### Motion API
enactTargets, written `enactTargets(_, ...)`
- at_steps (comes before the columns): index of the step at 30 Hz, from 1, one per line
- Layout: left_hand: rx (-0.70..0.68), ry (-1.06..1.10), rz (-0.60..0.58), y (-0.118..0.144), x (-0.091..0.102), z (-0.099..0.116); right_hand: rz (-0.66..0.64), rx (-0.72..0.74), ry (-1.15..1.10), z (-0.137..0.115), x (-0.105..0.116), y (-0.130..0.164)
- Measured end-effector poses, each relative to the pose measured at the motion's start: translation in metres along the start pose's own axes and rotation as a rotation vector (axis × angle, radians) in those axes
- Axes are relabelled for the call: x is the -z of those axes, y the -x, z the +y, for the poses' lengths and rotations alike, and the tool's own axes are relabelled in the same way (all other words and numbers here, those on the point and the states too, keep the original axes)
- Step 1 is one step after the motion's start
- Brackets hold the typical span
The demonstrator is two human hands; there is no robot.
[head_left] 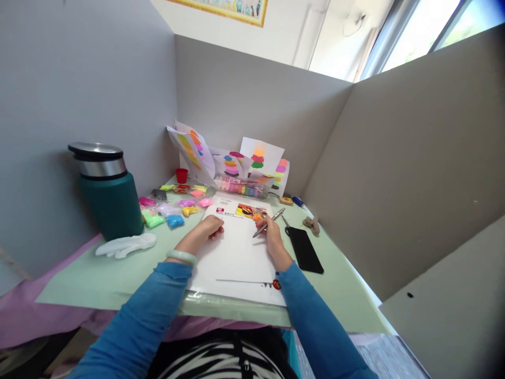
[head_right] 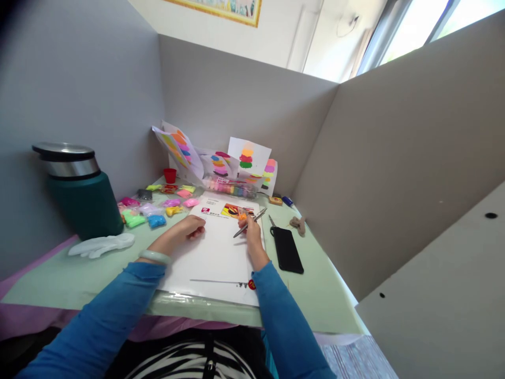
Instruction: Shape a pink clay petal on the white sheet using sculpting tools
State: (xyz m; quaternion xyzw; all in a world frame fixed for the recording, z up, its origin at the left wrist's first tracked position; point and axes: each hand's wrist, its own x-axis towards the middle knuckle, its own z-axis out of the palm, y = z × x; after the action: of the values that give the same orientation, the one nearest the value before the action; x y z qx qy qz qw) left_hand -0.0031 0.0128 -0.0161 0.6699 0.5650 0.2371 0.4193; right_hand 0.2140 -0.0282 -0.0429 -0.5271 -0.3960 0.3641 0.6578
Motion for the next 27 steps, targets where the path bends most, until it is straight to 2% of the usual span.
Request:
enactTargets(4, 0.071, 0.193, -0.117, 0.005, 0.0, 0.008, 0.015, -0.032, -0.013, 0.004, 0.0, -0.003)
enactTargets(8, 0.05, 0.134, -0.128, 0.01, 0.0, 0.014, -0.006, -0.006, -0.03, 0.005, 0.001, -0.004)
enactTargets(13, -0.07, -0.221, 0.105, 0.003, -0.002, 0.007, 0.034, 0.012, -0.065, -0.001, 0.002, 0.001)
enactTargets(16, -0.13, -0.365, 0.167, -0.004, -0.002, 0.001, 0.015, 0.011, -0.129, -0.007, 0.001, 0.004)
enactTargets(20, -0.125, -0.449, 0.336, -0.002, -0.001, 0.004, -0.039, 0.053, -0.138, -0.012, -0.001, 0.008)
enactTargets(22, -0.194, -0.411, 0.381, 0.004, -0.003, 0.01, -0.107, 0.083, -0.12, -0.013, -0.003, 0.011)
enactTargets(23, -0.267, -0.369, 0.337, 0.007, -0.004, 0.013, -0.149, 0.095, -0.109, -0.014, -0.004, 0.013)
enactTargets(25, -0.436, -0.274, 0.153, 0.011, -0.009, 0.018, -0.243, 0.105, -0.088, -0.014, -0.008, 0.019)
enactTargets(27, -0.528, -0.21, -0.014, 0.013, -0.014, 0.02, -0.332, 0.111, -0.061, -0.015, -0.011, 0.024)
